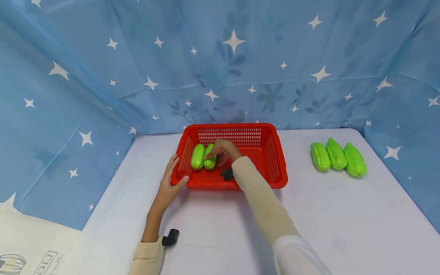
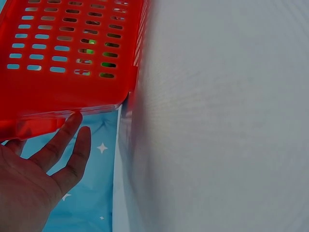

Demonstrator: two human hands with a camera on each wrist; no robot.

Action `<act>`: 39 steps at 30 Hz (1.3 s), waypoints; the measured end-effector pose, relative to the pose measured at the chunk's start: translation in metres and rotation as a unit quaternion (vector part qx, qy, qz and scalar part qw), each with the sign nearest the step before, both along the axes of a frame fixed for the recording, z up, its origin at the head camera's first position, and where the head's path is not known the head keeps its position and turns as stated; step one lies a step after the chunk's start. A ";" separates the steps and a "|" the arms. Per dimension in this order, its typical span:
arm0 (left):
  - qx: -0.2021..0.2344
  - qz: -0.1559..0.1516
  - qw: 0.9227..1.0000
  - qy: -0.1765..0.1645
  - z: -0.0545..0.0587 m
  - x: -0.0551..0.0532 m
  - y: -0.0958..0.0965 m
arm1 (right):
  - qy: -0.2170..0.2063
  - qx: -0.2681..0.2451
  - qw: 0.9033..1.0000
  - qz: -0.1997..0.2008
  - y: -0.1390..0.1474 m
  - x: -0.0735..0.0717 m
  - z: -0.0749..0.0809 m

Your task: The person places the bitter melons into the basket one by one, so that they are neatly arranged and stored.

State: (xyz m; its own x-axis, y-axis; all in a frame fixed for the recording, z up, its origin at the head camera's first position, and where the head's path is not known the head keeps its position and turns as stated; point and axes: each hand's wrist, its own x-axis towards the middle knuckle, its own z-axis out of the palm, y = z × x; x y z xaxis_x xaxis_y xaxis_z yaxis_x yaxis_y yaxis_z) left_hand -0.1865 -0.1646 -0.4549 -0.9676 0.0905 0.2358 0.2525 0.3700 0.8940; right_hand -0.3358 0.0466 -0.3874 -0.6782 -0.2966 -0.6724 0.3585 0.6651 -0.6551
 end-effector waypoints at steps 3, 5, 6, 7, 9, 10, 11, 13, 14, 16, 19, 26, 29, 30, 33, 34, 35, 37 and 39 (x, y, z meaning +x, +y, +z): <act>-0.005 0.000 1.000 0.002 0.000 -0.001 -0.001 | -0.007 -0.007 1.000 -0.009 0.001 -0.001 0.000; -0.006 0.000 1.000 0.005 0.000 -0.002 -0.001 | -0.010 -0.016 1.000 -0.016 0.002 -0.002 -0.001; -0.006 0.000 1.000 0.007 0.000 -0.003 -0.001 | -0.011 -0.020 1.000 -0.020 0.002 -0.003 -0.001; -0.006 -0.001 1.000 0.009 0.000 -0.003 0.000 | -0.011 -0.025 0.999 -0.025 0.002 -0.003 -0.001; -0.006 -0.001 1.000 0.011 0.000 -0.004 0.000 | -0.008 -0.027 0.999 -0.025 0.003 -0.004 -0.002; -0.006 -0.001 1.000 0.010 0.000 -0.004 0.000 | -0.006 -0.028 0.999 -0.024 0.004 -0.004 -0.002; -0.006 0.000 1.000 0.009 0.000 -0.004 0.000 | -0.004 -0.027 0.999 -0.022 0.004 -0.004 -0.003; -0.006 0.000 1.000 0.008 -0.001 -0.003 0.001 | 0.000 -0.027 0.999 -0.018 0.005 -0.003 -0.003; -0.006 0.001 1.000 0.006 -0.001 -0.003 0.001 | 0.001 -0.027 0.999 -0.017 0.005 -0.003 -0.003; -0.004 0.001 1.000 0.003 -0.002 -0.002 0.001 | 0.003 -0.026 1.000 -0.014 0.006 -0.002 -0.003; -0.001 0.001 1.000 0.000 -0.002 -0.002 0.002 | 0.004 -0.024 1.000 -0.015 0.006 -0.001 -0.002; 0.004 -0.004 1.000 -0.003 0.007 0.001 0.006 | -0.008 -0.018 0.999 -0.030 0.009 -0.002 0.000; 0.006 -0.007 1.000 -0.002 0.007 0.001 0.005 | -0.011 -0.017 0.999 -0.027 0.012 -0.002 0.002; 0.006 -0.007 1.000 -0.003 0.007 0.002 0.005 | -0.012 -0.016 1.000 -0.024 0.013 -0.002 0.002; 0.005 -0.004 1.000 -0.004 -0.002 -0.001 0.002 | -0.010 -0.009 1.000 -0.017 0.015 -0.001 0.004; 0.005 -0.001 1.000 -0.006 -0.002 0.000 0.002 | -0.009 -0.006 1.000 -0.015 0.016 -0.001 0.004; 0.005 0.001 1.000 -0.008 -0.002 0.000 0.002 | -0.008 -0.005 1.000 -0.014 0.017 -0.001 0.004; 0.005 0.003 1.000 -0.009 -0.001 0.001 0.001 | -0.007 -0.005 1.000 -0.014 0.018 -0.002 0.003; 0.004 0.003 1.000 -0.008 -0.001 0.001 0.002 | -0.009 -0.014 1.000 -0.019 0.020 -0.003 0.002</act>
